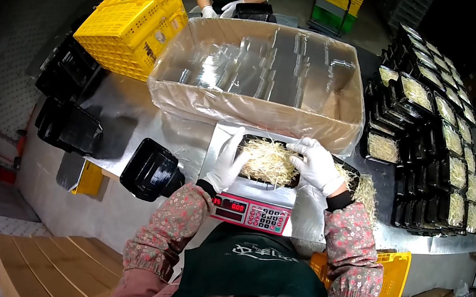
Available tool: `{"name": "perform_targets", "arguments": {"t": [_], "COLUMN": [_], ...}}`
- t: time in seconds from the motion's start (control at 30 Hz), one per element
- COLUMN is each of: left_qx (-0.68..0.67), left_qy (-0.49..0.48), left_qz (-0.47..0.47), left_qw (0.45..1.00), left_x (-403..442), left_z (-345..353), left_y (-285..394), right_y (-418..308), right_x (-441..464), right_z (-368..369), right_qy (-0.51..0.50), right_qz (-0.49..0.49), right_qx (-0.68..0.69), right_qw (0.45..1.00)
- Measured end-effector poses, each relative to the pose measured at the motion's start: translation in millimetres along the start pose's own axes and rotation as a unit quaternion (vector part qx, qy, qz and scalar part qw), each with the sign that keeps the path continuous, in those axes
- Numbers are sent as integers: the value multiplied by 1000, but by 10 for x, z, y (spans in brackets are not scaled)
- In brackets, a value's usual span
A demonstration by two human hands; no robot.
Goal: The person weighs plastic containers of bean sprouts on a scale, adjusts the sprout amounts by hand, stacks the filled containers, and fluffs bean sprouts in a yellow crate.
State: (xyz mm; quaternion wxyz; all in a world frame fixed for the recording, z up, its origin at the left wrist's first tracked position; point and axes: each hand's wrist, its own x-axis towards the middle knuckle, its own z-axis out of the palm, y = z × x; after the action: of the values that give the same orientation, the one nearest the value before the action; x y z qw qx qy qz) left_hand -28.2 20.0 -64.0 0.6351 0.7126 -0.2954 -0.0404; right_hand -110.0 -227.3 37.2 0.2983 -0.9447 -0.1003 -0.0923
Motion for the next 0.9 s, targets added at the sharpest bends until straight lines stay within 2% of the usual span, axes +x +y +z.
{"name": "perform_targets", "arguments": {"t": [0.03,0.07,0.13,0.2,0.3,0.4,0.47,0.53,0.6,0.67,0.7,0.73,0.8,0.83,0.87,0.9], "left_qx": [121,176,336,437,449,422,459,447,434,412,409,408,324,349,383,414], "left_qy": [-49,-66,-146,-255,-275,-260,-292,-307,-297,-223,-182,-185,-157,-150,-154,-164], "left_qz": [47,83,137,84,99,75,45,40,73,136,137,138,110,104,109,104], "left_qw": [990,979,920,859,844,865,838,839,848,873,884,883,926,919,904,889], "left_x": [44,121,249,296,302,272,390,376,327,278,291,290,291,304,292,281], "left_z": [-39,25,98,149,171,275,309,287,219,161,168,193,255,357,451,525], "left_y": [319,295,596,825,675,397,474,477,482,611,660,612,484,551,246,199], "right_y": [2,-6,22,52,156,227,346,315,306,376,364,334,186,124,42,-150], "right_x": [4,7,34,59,-13,-93,-48,-61,-131,-202,-202,-203,-134,-95,-71,-24], "right_z": [-7,-12,222,383,412,451,497,333,173,29,17,27,221,421,620,588], "right_qy": [10,20,24,-68,-73,-40,-36,-52,-51,24,60,96,146,149,138,47], "right_qz": [-5,-10,-59,-32,-35,-62,-69,-64,4,53,90,129,36,30,36,125], "right_qx": [-2,-3,-60,-152,-183,-218,-186,-148,15,102,143,183,116,104,66,105], "right_qw": [1000,1000,996,986,980,973,979,985,999,993,984,970,982,983,988,985]}}
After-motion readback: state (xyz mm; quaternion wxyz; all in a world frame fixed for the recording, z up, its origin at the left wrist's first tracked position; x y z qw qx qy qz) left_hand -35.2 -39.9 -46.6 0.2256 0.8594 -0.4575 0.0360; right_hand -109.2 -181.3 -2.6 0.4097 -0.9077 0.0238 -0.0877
